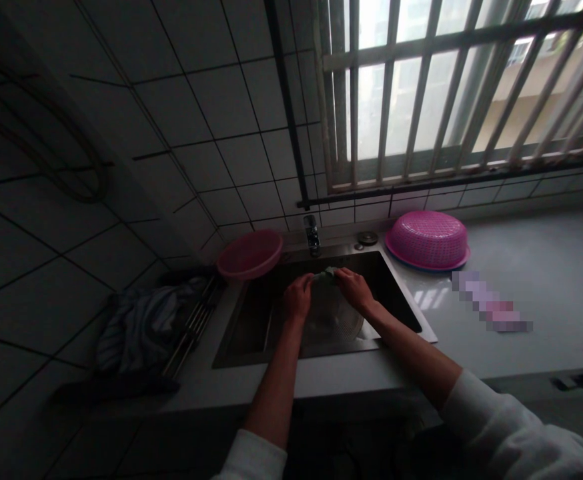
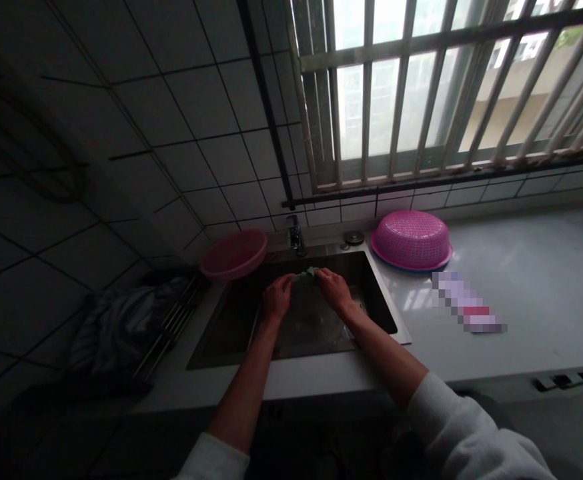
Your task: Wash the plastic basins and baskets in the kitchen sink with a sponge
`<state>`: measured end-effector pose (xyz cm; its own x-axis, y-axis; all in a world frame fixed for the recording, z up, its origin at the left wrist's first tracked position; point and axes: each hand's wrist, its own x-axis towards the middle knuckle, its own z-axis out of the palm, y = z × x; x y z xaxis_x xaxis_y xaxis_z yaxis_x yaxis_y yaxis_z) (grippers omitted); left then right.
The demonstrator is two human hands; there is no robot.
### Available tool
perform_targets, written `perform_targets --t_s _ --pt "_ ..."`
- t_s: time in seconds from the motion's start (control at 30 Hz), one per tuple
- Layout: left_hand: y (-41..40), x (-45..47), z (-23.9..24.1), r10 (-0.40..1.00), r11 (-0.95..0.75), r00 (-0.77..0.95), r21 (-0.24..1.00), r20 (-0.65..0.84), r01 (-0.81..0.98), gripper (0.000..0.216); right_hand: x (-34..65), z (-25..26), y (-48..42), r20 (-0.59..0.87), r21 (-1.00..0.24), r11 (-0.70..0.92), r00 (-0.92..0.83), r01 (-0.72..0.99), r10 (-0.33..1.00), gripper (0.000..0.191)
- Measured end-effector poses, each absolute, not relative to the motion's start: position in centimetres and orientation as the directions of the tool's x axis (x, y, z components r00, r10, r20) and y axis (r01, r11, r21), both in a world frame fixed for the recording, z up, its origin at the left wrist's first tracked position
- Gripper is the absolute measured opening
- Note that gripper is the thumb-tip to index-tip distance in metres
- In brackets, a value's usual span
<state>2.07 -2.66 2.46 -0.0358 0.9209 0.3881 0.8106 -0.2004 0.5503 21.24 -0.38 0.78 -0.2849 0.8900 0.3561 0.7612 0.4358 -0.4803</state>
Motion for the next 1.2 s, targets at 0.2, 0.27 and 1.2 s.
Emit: perform_targets --t_s 0.2,0.27,1.2 --pt "-2.8 2.2 2.4 0.924 -0.163 -0.065 0.543 0.377 0.824 0.028 21.1 0.6 0.0 0.393 -0.478 0.481 -0.311 0.735 0.865 0.038" --pt "-2.8 1.5 2.4 0.895 -0.078 -0.208 0.599 0.394 0.797 0.027 22.2 0.6 0.4 0.379 -0.507 0.396 -0.215 0.765 0.9 0.034" --pt "-2.5 2.1 1.4 0.915 -0.171 -0.103 0.608 0.389 0.775 0.027 20.5 0.3 0.3 0.417 -0.541 0.506 -0.309 0.672 0.855 0.044"
